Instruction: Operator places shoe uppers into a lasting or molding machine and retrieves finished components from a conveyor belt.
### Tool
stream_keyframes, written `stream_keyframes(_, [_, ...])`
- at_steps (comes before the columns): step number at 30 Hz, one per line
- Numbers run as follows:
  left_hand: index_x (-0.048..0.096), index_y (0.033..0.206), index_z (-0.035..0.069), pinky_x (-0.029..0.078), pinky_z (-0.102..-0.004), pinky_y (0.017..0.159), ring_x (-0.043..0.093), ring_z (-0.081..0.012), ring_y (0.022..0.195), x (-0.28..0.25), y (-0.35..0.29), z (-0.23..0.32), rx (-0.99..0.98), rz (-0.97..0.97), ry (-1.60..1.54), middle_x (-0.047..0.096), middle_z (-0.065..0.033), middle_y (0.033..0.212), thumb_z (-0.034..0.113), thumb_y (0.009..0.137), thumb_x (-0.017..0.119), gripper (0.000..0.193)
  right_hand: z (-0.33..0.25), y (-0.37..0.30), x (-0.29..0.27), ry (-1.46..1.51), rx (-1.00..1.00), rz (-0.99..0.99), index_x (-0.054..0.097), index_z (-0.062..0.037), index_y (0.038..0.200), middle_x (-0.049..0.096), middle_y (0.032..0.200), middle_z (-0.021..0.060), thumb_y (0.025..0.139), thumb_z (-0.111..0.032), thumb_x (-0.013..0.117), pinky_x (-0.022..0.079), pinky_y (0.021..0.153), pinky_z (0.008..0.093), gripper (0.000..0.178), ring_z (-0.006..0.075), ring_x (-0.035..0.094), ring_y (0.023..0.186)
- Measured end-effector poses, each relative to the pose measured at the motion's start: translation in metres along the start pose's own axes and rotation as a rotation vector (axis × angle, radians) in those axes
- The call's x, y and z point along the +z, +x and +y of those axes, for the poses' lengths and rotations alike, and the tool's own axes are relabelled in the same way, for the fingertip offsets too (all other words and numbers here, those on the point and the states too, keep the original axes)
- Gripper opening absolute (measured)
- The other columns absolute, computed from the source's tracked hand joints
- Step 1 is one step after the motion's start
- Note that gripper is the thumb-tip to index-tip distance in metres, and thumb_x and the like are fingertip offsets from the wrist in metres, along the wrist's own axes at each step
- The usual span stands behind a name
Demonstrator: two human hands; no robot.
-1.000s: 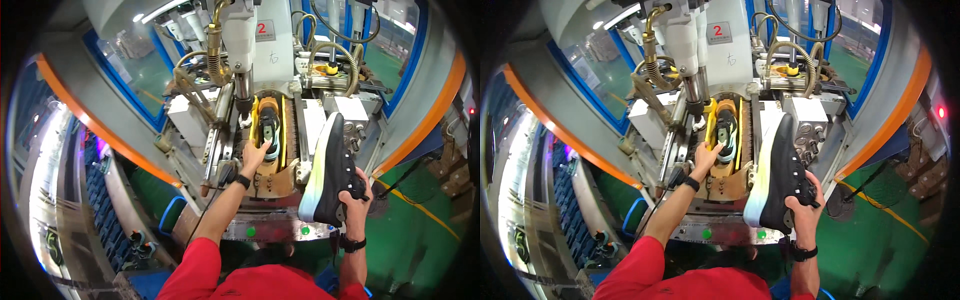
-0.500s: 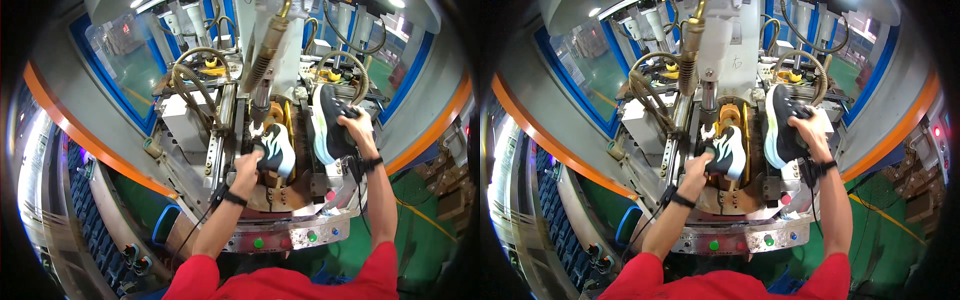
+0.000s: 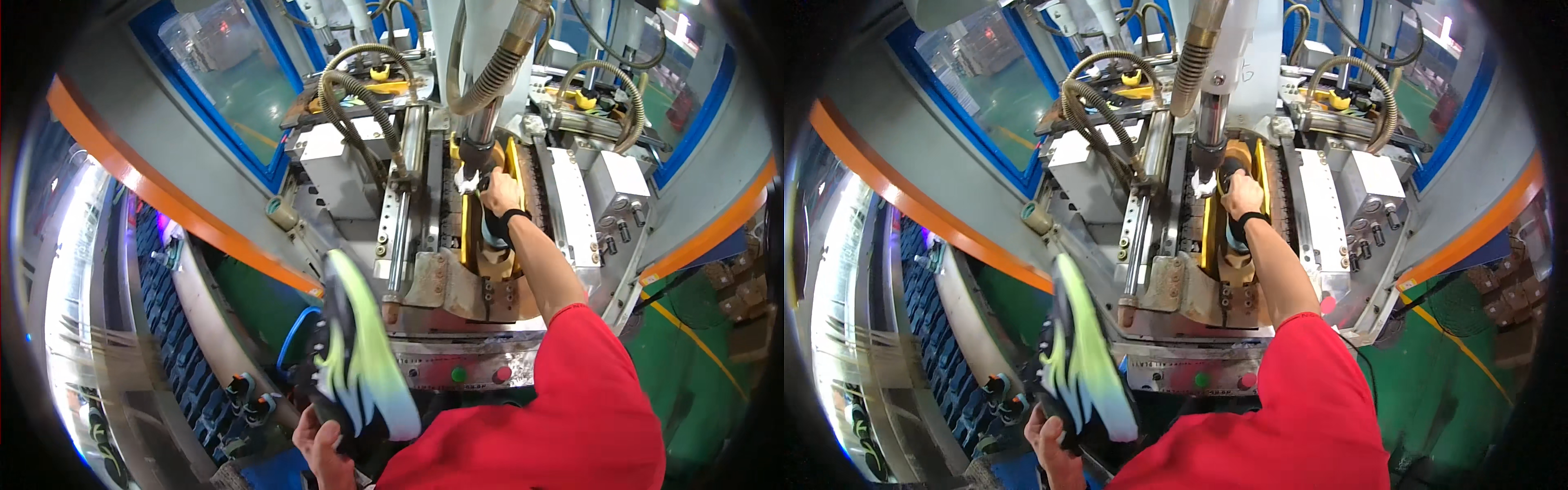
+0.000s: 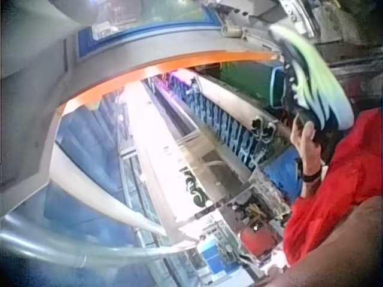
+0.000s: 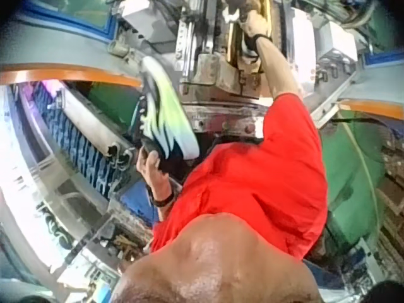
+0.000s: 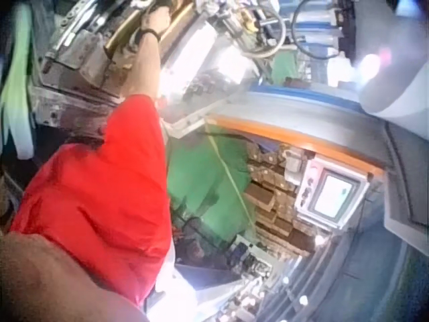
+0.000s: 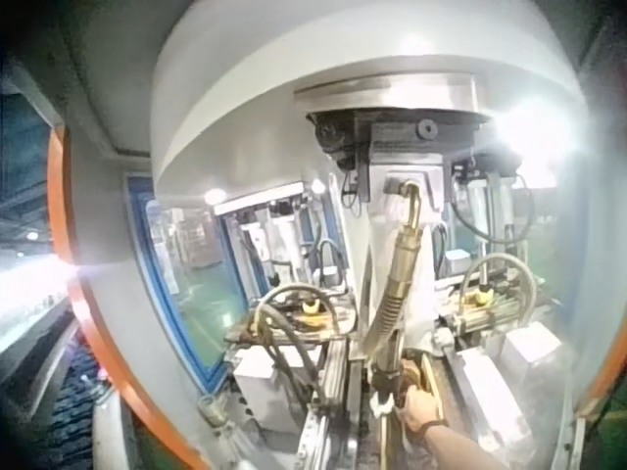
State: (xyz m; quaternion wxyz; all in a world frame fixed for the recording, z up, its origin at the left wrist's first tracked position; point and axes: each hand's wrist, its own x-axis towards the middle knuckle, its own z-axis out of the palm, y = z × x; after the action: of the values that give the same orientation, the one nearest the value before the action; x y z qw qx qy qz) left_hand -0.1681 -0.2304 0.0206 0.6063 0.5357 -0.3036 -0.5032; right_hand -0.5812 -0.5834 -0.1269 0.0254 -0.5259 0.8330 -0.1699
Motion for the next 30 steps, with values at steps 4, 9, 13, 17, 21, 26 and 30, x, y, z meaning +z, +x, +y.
stream_keyframes(4, [0.060, 0.107, -0.009, 0.055, -0.0298, 0.079, 0.068, -0.0200, 0.084, -0.015, -0.032, -0.005, 0.112, 0.214, -0.115, 0.068, -0.0128, 0.095, 0.007, 0.079, 0.062, 0.033, 0.003, -0.003, 0.013, 0.078, 0.001, 0.041, 0.042, 0.0056, 0.117, 0.067, 0.091, 0.0259, 0.069, -0.021, 0.077, 0.057, 0.076, 0.0438, 0.065, 0.0361, 0.070, 0.088])
stream_keyframes(9, [0.061, 0.109, -0.008, 0.055, -0.0300, 0.078, 0.067, -0.0201, 0.081, -0.034, -0.061, -0.032, 0.080, 0.311, -0.120, 0.068, -0.0121, 0.096, 0.008, 0.083, 0.062, 0.031, 0.012, -0.093, -0.047, 0.352, -0.338, 0.135, 0.028, 0.0091, 0.137, 0.052, 0.119, 0.0359, 0.075, -0.014, 0.067, 0.051, 0.084, 0.0508, 0.077, 0.0494, 0.060, 0.098])
stream_keyframes(13, [0.063, 0.101, -0.002, 0.051, -0.0270, 0.066, 0.064, -0.0157, 0.077, -0.031, -0.086, -0.044, -0.029, 0.415, -0.016, 0.065, -0.0057, 0.090, 0.020, 0.085, 0.061, 0.026, 0.008, -0.236, -0.101, 0.626, -0.554, 0.153, 0.052, 0.0027, 0.117, 0.057, 0.116, 0.0248, 0.074, 0.000, 0.063, 0.046, 0.095, 0.0453, 0.045, 0.0421, 0.055, 0.110])
stream_keyframes(17, [0.063, 0.091, 0.006, 0.048, -0.0272, 0.058, 0.062, -0.0148, 0.073, -0.008, -0.095, -0.064, -0.071, 0.549, -0.098, 0.062, -0.0014, 0.085, 0.024, 0.083, 0.065, 0.020, 0.010, -0.344, -0.050, 0.795, -0.715, -0.169, 0.057, -0.0027, 0.107, 0.059, 0.105, 0.0157, 0.073, -0.004, 0.065, 0.051, 0.081, 0.0416, 0.035, 0.0341, 0.058, 0.098])
stream_keyframes(21, [0.063, 0.095, 0.004, 0.053, -0.0290, 0.059, 0.065, -0.0168, 0.074, 0.011, -0.120, -0.072, -0.082, 0.494, -0.132, 0.064, -0.0036, 0.087, 0.022, 0.083, 0.065, 0.021, 0.022, -0.381, 0.069, 0.539, -0.784, -0.347, 0.055, -0.0034, 0.100, 0.055, 0.098, 0.0140, 0.077, -0.009, 0.062, 0.051, 0.079, 0.0411, 0.025, 0.0335, 0.056, 0.096])
stream_keyframes(26, [0.061, 0.101, 0.003, 0.055, -0.0299, 0.062, 0.067, -0.0190, 0.074, 0.022, -0.156, -0.074, -0.125, 0.540, -0.183, 0.066, -0.0059, 0.089, 0.018, 0.082, 0.066, 0.025, 0.037, -0.384, 0.125, 0.321, -0.887, -0.263, 0.055, -0.0058, 0.097, 0.052, 0.102, 0.0125, 0.081, -0.014, 0.057, 0.050, 0.082, 0.0431, 0.018, 0.0314, 0.052, 0.103])
stream_keyframes(30, [0.063, 0.100, 0.003, 0.055, -0.0381, 0.079, 0.067, -0.0220, 0.088, 0.010, -0.178, -0.080, -0.073, 0.593, -0.220, 0.067, -0.0069, 0.096, 0.019, 0.083, 0.067, 0.023, 0.024, -0.376, 0.125, 0.325, -0.802, -0.424, 0.056, -0.0100, 0.103, 0.052, 0.111, 0.0117, 0.081, -0.013, 0.055, 0.049, 0.084, 0.0456, 0.022, 0.0328, 0.050, 0.111])
